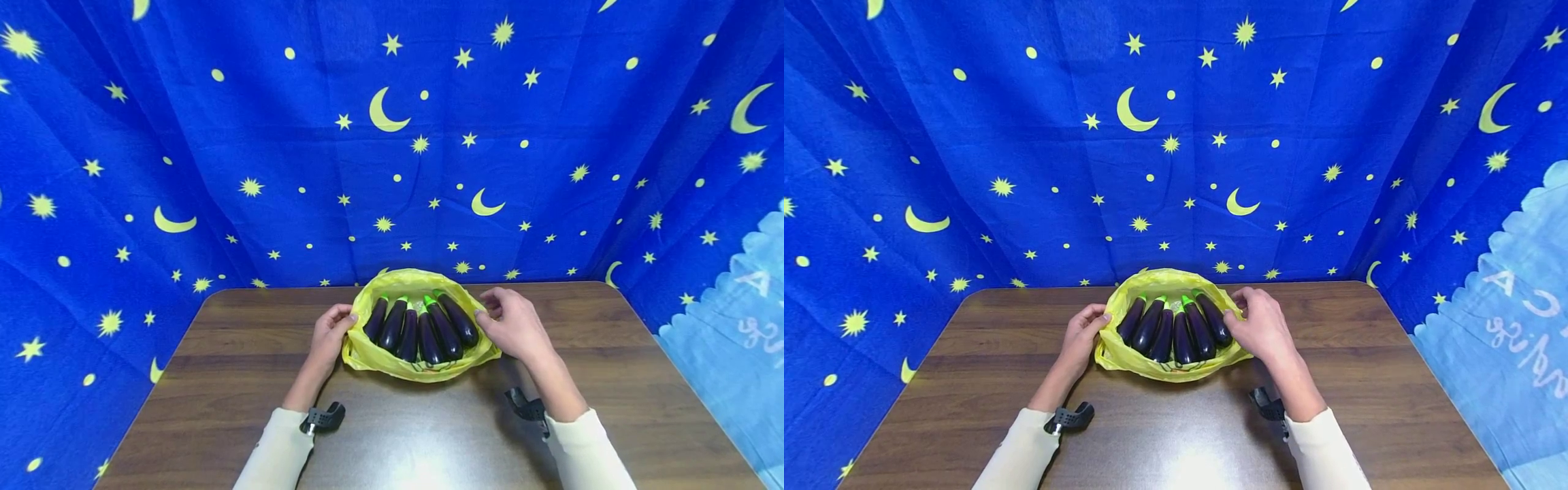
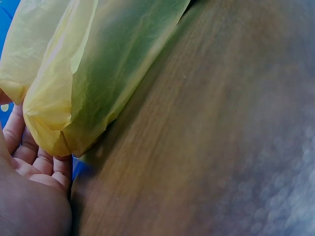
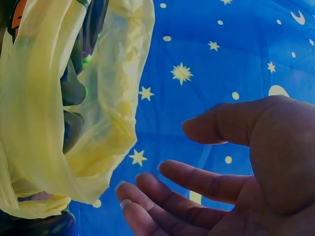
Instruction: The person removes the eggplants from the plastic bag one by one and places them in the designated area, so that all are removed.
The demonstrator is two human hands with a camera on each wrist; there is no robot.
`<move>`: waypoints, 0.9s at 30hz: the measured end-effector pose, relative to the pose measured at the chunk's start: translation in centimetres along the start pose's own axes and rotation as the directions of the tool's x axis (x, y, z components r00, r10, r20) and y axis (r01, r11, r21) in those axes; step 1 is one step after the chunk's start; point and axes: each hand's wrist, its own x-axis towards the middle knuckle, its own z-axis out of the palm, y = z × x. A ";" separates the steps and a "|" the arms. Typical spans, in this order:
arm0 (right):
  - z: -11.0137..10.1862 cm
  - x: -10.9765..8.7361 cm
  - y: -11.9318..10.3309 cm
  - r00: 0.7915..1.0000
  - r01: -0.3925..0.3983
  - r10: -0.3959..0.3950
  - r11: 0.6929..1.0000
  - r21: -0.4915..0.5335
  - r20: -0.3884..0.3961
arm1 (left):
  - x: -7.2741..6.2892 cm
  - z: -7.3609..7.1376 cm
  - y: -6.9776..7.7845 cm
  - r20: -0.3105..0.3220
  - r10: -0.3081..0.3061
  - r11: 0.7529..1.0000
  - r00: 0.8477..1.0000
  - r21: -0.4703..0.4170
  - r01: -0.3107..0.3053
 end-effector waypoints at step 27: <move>2.7 0.4 0.4 0.998 0.036 -0.037 0.999 0.029 0.046 | 0.0 -0.1 0.0 0.003 -0.020 1.000 1.000 0.012 0.020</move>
